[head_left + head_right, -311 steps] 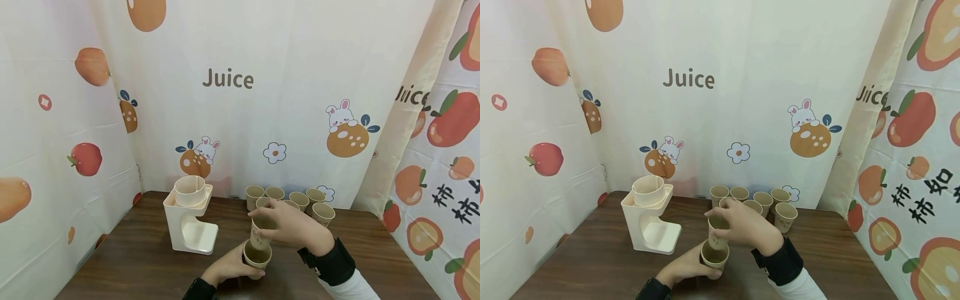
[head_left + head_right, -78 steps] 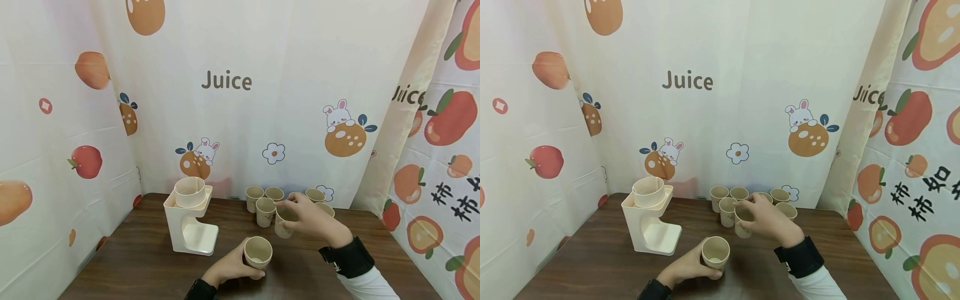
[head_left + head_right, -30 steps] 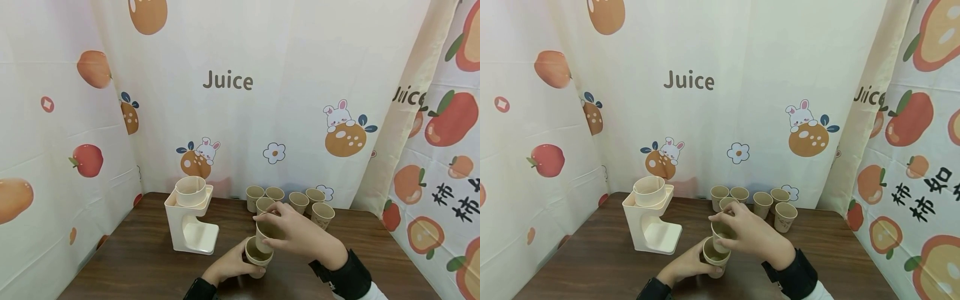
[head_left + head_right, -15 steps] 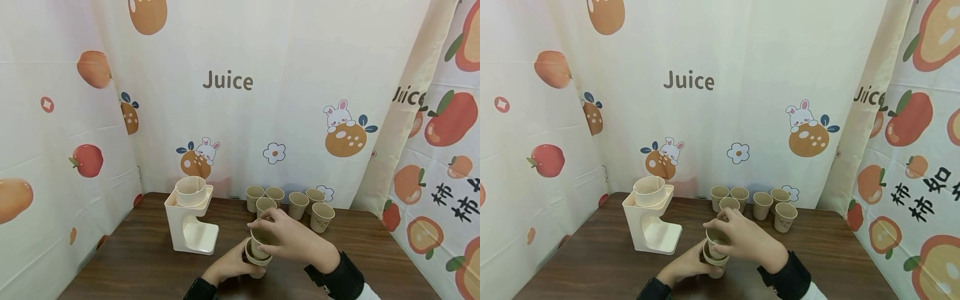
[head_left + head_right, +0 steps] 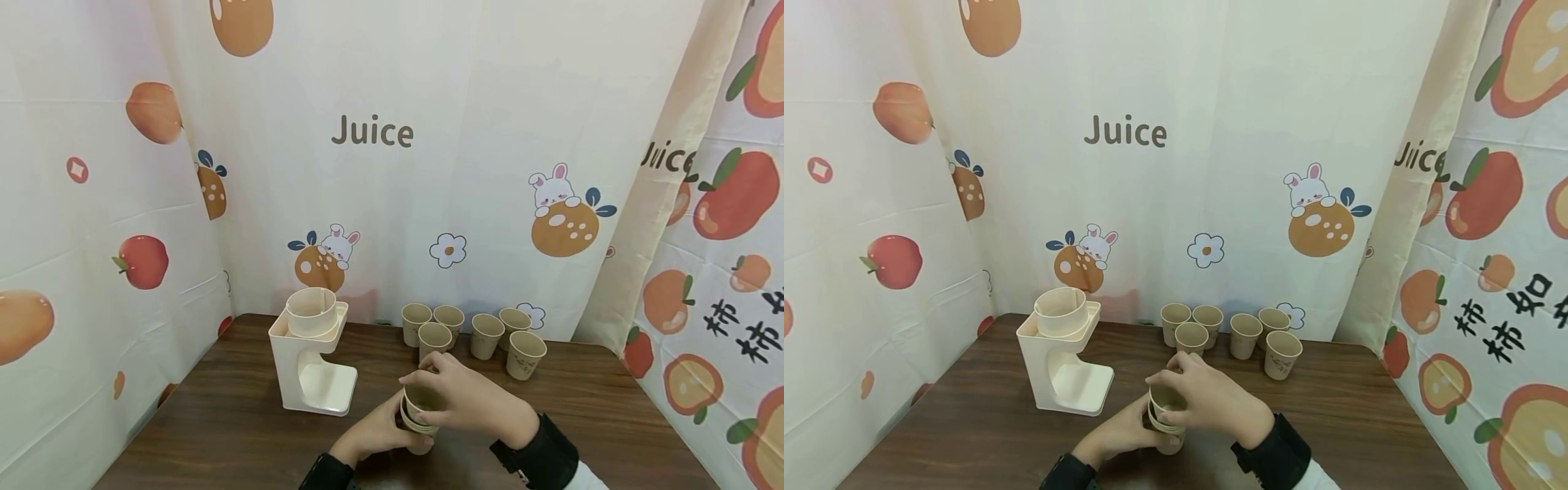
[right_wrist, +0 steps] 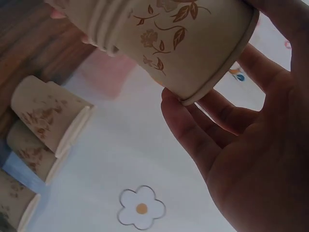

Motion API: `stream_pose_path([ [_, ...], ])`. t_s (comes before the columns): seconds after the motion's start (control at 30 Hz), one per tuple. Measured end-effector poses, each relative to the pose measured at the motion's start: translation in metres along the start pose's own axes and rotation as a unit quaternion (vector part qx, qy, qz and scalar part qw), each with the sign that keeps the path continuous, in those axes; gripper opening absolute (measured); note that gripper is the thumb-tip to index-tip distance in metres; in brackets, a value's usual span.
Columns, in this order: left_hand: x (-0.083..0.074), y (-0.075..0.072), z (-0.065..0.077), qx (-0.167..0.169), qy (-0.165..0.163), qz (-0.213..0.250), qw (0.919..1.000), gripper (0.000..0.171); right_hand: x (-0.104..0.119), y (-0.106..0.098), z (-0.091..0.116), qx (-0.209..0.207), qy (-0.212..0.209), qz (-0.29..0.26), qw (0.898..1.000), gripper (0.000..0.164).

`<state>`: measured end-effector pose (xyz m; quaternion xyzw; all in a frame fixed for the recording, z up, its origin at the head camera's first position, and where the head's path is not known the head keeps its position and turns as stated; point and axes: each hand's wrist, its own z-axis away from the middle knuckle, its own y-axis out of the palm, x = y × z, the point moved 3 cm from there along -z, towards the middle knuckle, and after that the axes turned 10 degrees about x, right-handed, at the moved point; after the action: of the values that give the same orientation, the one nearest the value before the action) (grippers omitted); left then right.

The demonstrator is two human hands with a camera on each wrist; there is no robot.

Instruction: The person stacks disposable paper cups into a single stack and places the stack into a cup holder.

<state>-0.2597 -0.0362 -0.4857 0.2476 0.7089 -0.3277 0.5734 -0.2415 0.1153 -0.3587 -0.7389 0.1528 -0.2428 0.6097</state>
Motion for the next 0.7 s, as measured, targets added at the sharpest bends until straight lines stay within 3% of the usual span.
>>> stream_pose_path([
  [0.27, 0.005, 0.001, 0.001, 0.002, -0.018, 0.015, 0.9997, 0.067, -0.007, 0.016, 0.0, 0.042, 0.017, -0.031, 0.998, 0.045],
  [0.7, 0.003, -0.001, 0.002, 0.002, -0.008, -0.002, 1.0, 0.06, -0.009, 0.024, -0.002, 0.046, 0.014, -0.016, 0.999, 0.052],
])
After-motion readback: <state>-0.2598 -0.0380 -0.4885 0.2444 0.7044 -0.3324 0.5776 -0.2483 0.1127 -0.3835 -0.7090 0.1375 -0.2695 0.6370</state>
